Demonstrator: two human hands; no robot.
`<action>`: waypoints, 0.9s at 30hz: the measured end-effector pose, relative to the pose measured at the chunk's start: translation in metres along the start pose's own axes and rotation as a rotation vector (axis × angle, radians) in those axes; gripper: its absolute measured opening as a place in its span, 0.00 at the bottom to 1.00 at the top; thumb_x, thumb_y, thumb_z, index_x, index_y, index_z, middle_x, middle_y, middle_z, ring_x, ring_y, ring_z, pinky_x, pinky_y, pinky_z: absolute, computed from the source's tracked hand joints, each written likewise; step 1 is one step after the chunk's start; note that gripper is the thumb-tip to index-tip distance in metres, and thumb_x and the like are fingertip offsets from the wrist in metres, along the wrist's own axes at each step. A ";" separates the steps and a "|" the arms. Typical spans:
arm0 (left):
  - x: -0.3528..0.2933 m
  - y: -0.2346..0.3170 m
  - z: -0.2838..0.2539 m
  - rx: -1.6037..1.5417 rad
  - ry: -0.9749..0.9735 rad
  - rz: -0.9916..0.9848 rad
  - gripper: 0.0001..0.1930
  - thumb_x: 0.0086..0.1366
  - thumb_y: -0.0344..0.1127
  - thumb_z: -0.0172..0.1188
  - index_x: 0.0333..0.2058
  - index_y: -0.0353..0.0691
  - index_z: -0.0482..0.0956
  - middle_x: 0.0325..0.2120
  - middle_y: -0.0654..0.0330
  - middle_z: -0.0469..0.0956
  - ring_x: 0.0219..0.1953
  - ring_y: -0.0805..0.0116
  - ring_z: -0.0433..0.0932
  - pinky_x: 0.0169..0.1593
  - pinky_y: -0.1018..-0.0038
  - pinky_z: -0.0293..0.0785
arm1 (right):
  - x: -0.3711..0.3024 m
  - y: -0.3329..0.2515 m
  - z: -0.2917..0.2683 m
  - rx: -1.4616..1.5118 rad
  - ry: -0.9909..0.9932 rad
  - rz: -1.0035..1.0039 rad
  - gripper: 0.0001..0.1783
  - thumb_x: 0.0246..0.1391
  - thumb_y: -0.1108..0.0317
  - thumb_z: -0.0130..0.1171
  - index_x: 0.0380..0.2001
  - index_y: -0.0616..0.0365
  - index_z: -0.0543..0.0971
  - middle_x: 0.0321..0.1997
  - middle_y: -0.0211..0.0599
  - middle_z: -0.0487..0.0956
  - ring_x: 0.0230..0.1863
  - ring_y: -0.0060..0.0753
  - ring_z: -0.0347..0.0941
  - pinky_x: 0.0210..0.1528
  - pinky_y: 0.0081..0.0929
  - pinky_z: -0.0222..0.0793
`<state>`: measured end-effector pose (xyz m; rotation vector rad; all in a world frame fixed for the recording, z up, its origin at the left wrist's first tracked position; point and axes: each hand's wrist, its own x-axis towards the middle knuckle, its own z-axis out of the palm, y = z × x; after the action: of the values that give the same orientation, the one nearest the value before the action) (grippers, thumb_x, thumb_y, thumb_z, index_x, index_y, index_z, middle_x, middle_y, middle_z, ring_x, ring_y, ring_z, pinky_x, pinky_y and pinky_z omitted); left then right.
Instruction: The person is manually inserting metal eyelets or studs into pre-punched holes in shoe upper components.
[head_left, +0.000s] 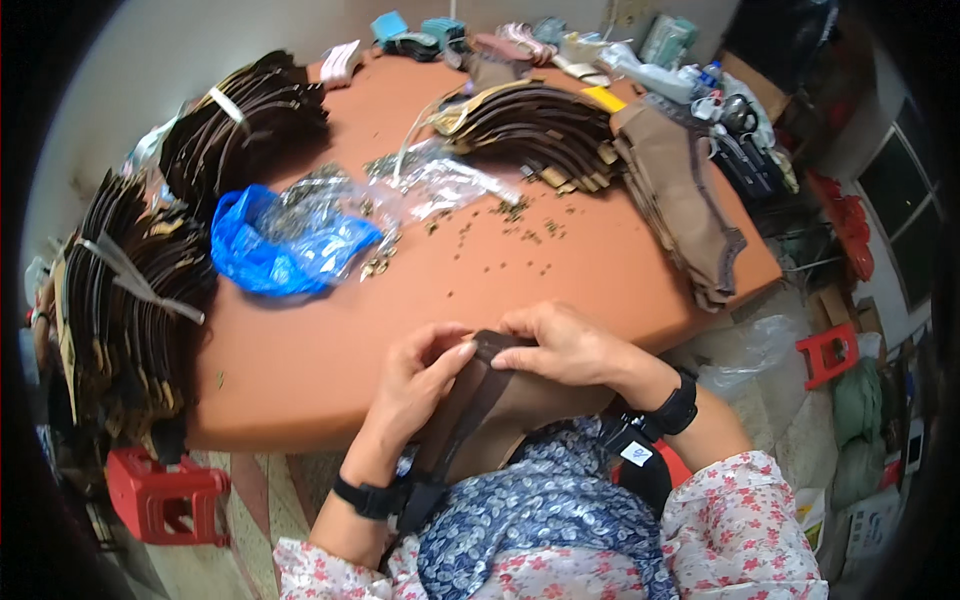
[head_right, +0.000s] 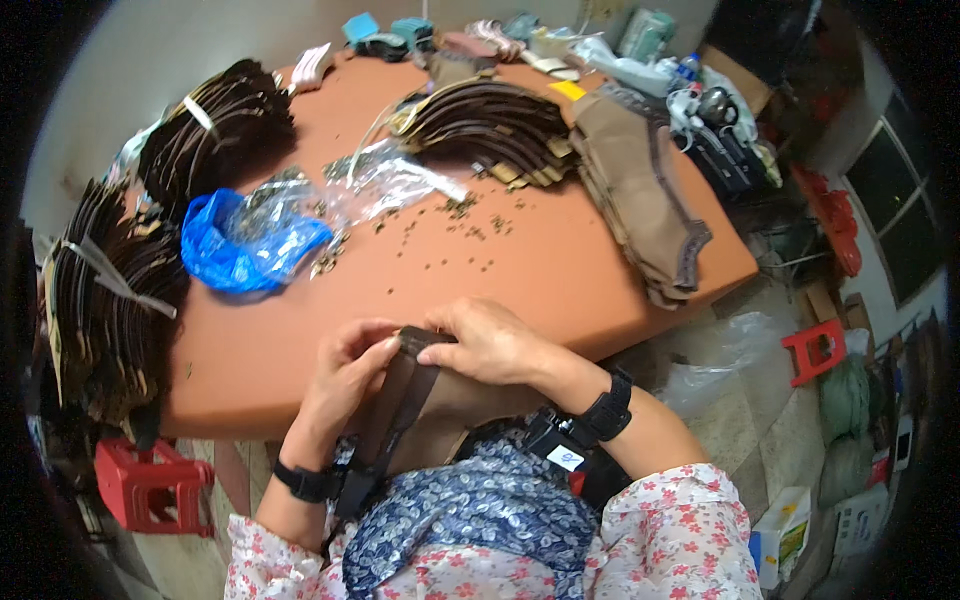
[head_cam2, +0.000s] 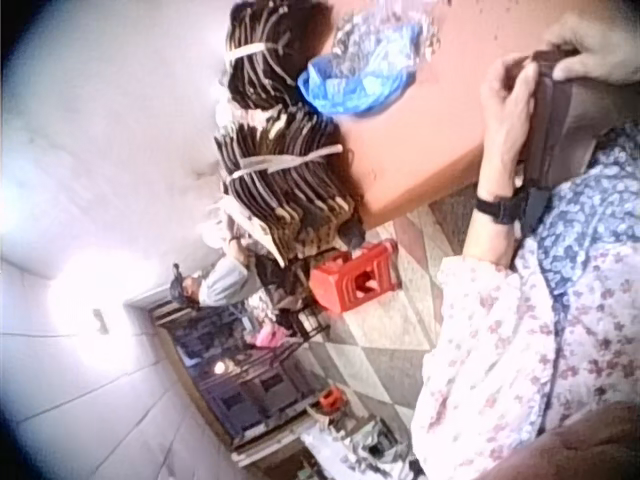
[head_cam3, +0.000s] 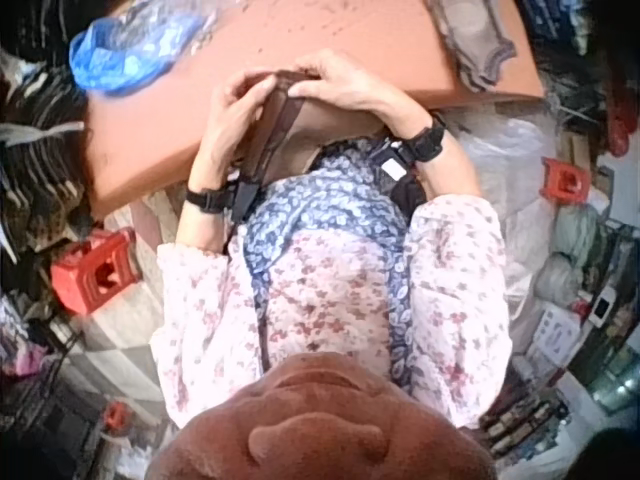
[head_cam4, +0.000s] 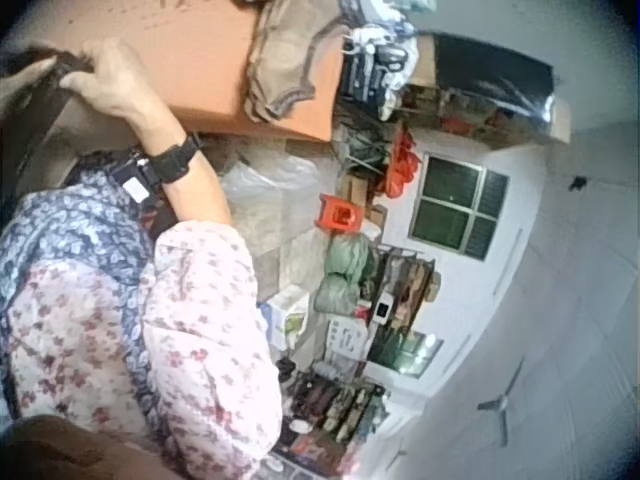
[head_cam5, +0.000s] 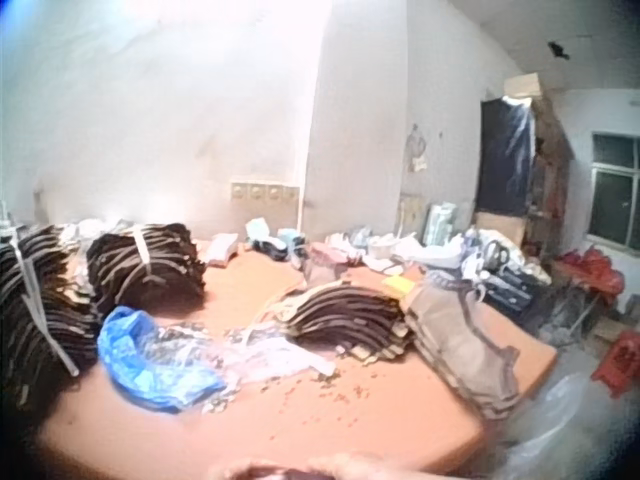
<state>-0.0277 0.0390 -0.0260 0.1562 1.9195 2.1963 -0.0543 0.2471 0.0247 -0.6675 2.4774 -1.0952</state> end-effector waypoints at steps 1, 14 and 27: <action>-0.002 0.002 -0.001 0.035 -0.007 0.030 0.12 0.64 0.30 0.59 0.46 0.33 0.77 0.32 0.65 0.78 0.35 0.78 0.76 0.40 0.81 0.73 | -0.006 -0.003 -0.009 -0.075 -0.036 0.034 0.16 0.50 0.61 0.63 0.38 0.63 0.79 0.32 0.47 0.81 0.35 0.41 0.78 0.40 0.35 0.71; -0.016 0.021 -0.058 0.151 0.362 0.208 0.09 0.67 0.31 0.56 0.40 0.32 0.79 0.28 0.62 0.79 0.31 0.78 0.76 0.37 0.80 0.74 | -0.129 0.066 -0.200 0.756 1.054 -0.296 0.12 0.61 0.70 0.55 0.47 0.62 0.74 0.47 0.35 0.79 0.48 0.27 0.76 0.54 0.28 0.70; 0.001 -0.001 -0.022 0.799 0.333 0.453 0.02 0.58 0.27 0.62 0.30 0.35 0.80 0.26 0.54 0.79 0.30 0.56 0.76 0.36 0.66 0.72 | -0.095 0.182 -0.177 0.083 1.558 0.454 0.22 0.53 0.71 0.61 0.51 0.67 0.73 0.42 0.41 0.78 0.43 0.33 0.74 0.46 0.29 0.68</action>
<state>-0.0333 0.0181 -0.0304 0.4009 3.1227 1.5855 -0.1122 0.5114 0.0119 1.2598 3.2765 -1.8477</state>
